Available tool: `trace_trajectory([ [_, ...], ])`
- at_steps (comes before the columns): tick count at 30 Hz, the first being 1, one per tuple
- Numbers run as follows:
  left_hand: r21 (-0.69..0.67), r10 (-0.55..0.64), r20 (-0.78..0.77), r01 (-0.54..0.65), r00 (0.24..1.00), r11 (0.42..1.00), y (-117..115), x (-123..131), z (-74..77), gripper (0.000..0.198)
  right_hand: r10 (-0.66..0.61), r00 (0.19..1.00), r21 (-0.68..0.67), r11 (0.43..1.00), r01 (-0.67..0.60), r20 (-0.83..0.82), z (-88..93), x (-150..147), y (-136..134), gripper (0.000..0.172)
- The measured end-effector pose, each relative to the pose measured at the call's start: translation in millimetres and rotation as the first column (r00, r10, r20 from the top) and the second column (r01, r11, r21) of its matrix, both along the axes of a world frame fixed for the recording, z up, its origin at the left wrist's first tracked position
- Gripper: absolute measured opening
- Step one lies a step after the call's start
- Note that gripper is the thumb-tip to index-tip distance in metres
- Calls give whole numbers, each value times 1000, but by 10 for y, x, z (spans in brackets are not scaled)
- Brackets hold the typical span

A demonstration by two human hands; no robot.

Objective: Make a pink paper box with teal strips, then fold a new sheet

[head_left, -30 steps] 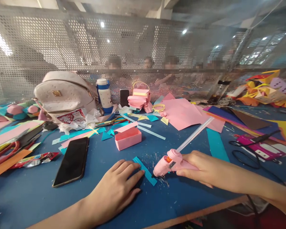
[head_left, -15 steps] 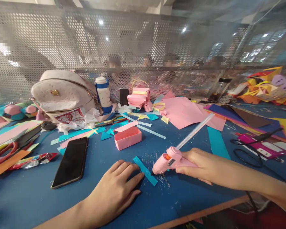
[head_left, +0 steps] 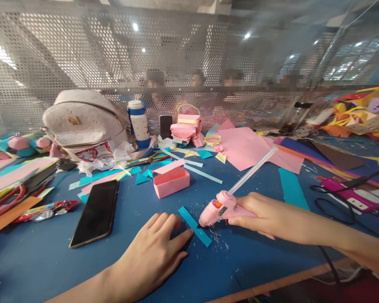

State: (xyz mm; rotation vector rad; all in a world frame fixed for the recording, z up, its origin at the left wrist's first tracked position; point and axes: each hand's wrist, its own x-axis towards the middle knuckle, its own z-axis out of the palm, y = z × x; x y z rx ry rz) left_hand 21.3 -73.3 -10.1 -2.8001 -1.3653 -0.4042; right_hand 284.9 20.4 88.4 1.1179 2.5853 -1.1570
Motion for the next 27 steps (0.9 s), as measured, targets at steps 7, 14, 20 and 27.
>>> trace_trajectory([
  [7, -22, 4, -12, -4, 1000, 1000, -6, 0, 12, 31, -82, 997, 33, 996, 82, -1, -284, 58, 108, 50],
  [14, -31, 6, -9, -6, 1000, 999, 1, 2, -1, 30, -35, 994, 26, 999, 38, -101, -300, -37, 173, 45],
  [20, -48, 8, -5, -8, 1000, 999, -5, -5, -8, 30, -12, 995, 2, 1000, 12, -100, -326, -94, 217, 48],
  [27, -61, 12, 1, -12, 1000, 998, -15, -9, -10, 31, 18, 991, 24, 1000, -15, -131, -294, -150, 243, 47],
])
